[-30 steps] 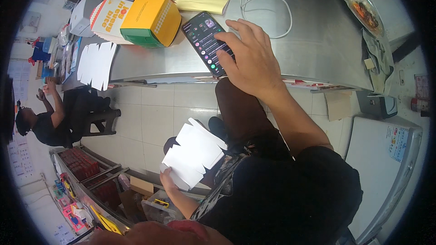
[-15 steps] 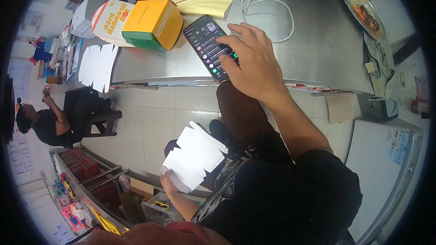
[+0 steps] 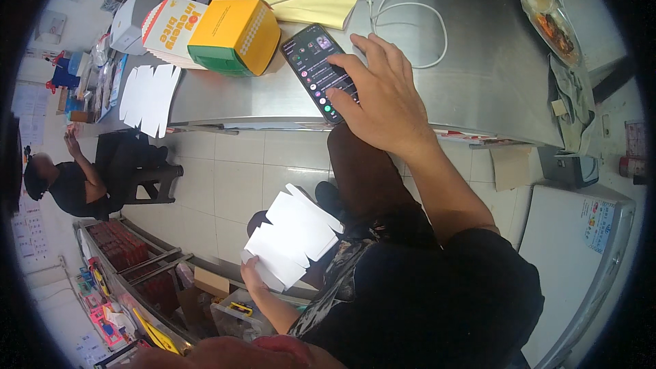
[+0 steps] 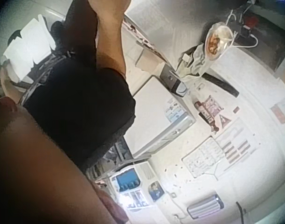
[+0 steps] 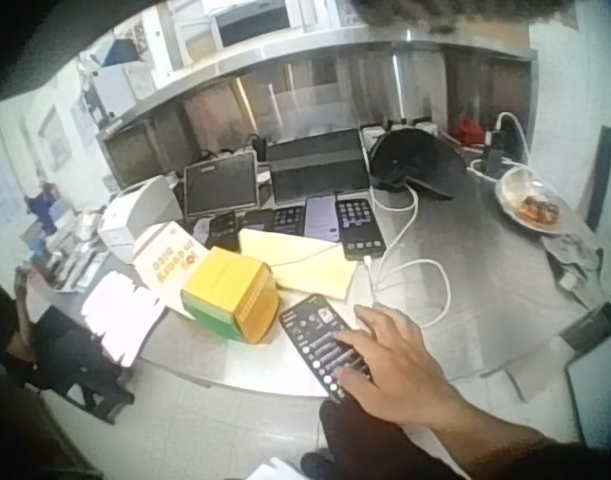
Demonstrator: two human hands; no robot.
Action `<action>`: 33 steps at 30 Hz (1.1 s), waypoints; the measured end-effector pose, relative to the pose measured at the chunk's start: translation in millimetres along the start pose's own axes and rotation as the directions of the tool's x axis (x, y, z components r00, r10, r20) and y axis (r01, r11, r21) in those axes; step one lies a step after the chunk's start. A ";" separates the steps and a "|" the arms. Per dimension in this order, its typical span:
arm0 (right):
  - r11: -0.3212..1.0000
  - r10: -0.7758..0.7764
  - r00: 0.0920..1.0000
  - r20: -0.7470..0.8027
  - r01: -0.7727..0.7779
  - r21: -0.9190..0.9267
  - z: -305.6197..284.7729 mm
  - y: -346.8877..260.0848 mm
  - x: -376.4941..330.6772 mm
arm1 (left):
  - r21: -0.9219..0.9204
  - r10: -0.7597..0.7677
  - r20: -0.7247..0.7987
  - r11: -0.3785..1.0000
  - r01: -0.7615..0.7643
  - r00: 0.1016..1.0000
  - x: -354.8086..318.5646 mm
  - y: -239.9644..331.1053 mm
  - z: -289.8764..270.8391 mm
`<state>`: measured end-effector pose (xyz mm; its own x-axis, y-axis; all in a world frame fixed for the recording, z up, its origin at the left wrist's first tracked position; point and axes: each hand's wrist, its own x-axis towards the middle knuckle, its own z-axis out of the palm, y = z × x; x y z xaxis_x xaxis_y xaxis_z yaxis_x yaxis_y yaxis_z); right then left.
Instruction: The person sits on a stool and folds flat white cardboard sheets into small boxes. They apply adhesive tape to secure the flaps and stack the finished boxes on the counter. The person also briefly handles a smartphone and a printed receipt during the process.
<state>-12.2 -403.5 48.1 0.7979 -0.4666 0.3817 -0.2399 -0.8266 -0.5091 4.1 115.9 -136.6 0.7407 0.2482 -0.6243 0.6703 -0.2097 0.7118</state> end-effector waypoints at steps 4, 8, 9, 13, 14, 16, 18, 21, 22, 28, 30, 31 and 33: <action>1.000 -0.013 0.999 -0.030 0.012 -0.013 5.1 1.4 3.4 | -0.004 -0.001 0.013 1.000 0.001 1.000 0.9 1.0 0.8; 0.994 -0.106 0.994 -0.035 0.105 -0.036 12.9 -3.2 15.3 | 0.008 0.016 0.018 1.000 -0.016 1.000 -5.3 8.2 4.6; 0.994 -0.098 0.995 -0.031 0.097 -0.052 16.1 -2.8 17.6 | 0.009 0.010 0.012 1.000 -0.010 1.000 -6.5 10.6 5.8; 0.993 -0.079 0.997 -0.008 0.077 -0.088 21.2 -3.2 21.4 | -0.002 0.004 -0.009 1.000 -0.004 1.000 -7.8 9.2 6.7; 0.993 -0.073 0.997 -0.003 0.072 -0.092 20.7 -3.4 21.5 | -0.005 0.008 -0.010 1.000 -0.008 1.000 -6.4 7.0 5.9; 0.995 -0.060 0.998 -0.001 0.060 -0.081 20.9 -4.0 22.7 | -0.023 -0.006 -0.005 1.000 0.006 1.000 -5.0 4.8 3.7; 0.999 -0.041 0.999 -0.032 0.041 -0.023 18.3 -3.0 22.4 | -0.034 -0.010 0.002 0.999 0.010 1.000 -5.7 2.9 4.4; 0.995 0.005 0.995 -0.104 0.005 0.100 8.6 1.1 19.4 | -0.044 -0.008 0.003 0.999 0.008 1.000 -11.6 7.8 8.0; 0.993 0.027 0.993 -0.114 -0.014 0.114 4.5 3.4 17.1 | -0.046 -0.011 -0.002 0.999 0.011 1.000 -12.6 9.4 8.4; 0.978 0.119 0.978 -0.170 -0.086 0.191 -4.6 17.0 7.3 | -0.043 -0.016 -0.015 0.999 0.015 1.000 -1.5 0.5 2.4; 0.970 0.125 0.975 -0.185 -0.081 0.229 -3.3 20.1 5.4 | -0.024 -0.029 -0.019 0.999 0.028 0.999 -0.7 1.1 2.4; 0.966 0.122 0.972 -0.201 -0.071 0.247 -2.4 20.7 5.0 | -0.001 -0.038 -0.025 0.999 0.038 0.999 -3.1 5.0 4.0; 0.960 0.128 0.966 -0.224 -0.064 0.272 -0.5 21.6 5.4 | 0.022 -0.050 -0.031 0.998 0.050 0.998 -4.2 9.0 7.2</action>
<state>-13.4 -424.1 39.5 0.6166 -0.6270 0.4761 -0.1310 -0.6780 -0.7233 7.3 106.2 -129.9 0.7046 0.2878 -0.6486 0.7076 -0.2174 0.6723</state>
